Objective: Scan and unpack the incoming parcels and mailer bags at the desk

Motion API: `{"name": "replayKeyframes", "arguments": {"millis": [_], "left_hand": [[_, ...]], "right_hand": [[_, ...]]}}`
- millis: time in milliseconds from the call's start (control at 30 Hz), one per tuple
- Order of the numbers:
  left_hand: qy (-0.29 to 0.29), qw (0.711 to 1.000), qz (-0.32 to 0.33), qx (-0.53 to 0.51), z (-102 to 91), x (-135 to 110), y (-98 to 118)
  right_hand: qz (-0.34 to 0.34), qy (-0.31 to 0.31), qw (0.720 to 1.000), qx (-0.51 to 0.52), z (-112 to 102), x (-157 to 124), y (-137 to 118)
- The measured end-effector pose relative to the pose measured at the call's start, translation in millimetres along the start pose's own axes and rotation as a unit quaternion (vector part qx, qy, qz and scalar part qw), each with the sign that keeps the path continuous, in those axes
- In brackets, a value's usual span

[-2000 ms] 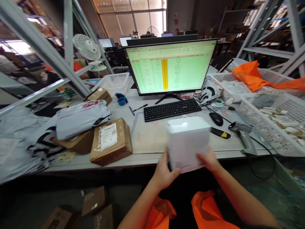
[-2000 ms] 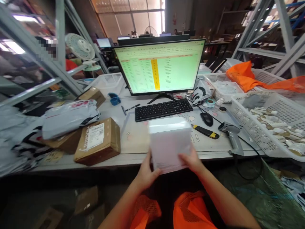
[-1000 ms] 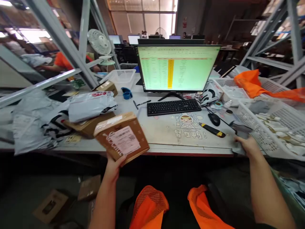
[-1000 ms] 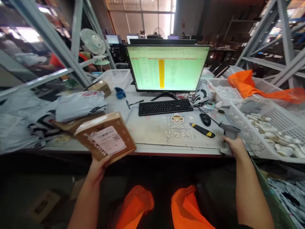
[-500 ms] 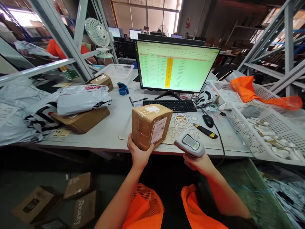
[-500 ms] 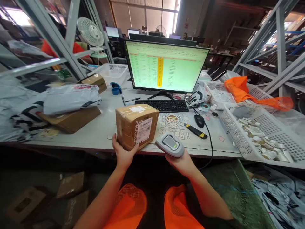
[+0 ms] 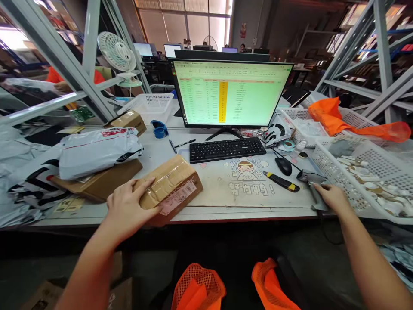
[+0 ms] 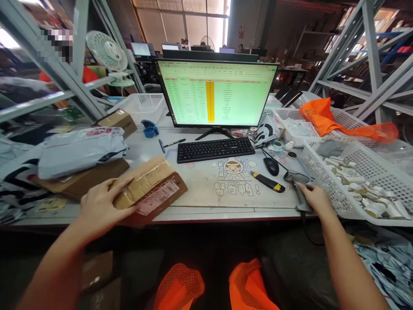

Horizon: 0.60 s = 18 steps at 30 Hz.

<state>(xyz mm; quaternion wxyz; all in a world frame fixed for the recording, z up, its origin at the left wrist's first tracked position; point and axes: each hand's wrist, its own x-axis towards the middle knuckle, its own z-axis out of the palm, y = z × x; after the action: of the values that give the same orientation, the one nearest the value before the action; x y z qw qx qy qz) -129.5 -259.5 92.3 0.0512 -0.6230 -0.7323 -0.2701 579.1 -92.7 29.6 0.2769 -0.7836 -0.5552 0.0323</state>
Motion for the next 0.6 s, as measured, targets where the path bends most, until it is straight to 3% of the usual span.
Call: {"name": "replayKeyframes", "arguments": {"millis": [100,167,233,300,367,467,533,600], "left_hand": [[-0.116,0.99,0.077,-0.032,-4.0,32.1,-18.5],[-0.125,0.986,0.109,-0.029,-4.7,43.9,-12.1],[-0.097,0.986,0.133,-0.035,0.3,43.7,12.2],[-0.074,0.985,0.14,-0.071,12.9,31.5,48.5],[-0.027,0.989,0.106,-0.099,31.0,12.5,85.6],[0.11,0.991,0.048,-0.065,55.4,-12.5,119.3],[0.163,0.984,0.06,-0.034,60.4,-21.4,121.1],[0.164,0.98,0.106,-0.026,54.5,-26.2,109.0]], "right_hand": [[-0.022,0.039,0.997,-0.057,4.9,-4.3,-39.6],[-0.086,0.009,0.996,-0.031,24.4,-5.4,-92.2],[-0.177,-0.069,0.982,-0.016,58.4,-1.2,-152.0],[-0.236,-0.095,0.967,-0.016,98.1,5.9,-204.4],[-0.273,-0.101,0.956,-0.025,131.9,11.5,-240.9],[-0.29,-0.102,0.951,-0.044,160.0,15.0,-266.9],[-0.284,-0.096,0.952,-0.058,166.3,17.2,-274.6],[-0.28,-0.095,0.952,-0.074,166.1,21.0,-281.0]]}}
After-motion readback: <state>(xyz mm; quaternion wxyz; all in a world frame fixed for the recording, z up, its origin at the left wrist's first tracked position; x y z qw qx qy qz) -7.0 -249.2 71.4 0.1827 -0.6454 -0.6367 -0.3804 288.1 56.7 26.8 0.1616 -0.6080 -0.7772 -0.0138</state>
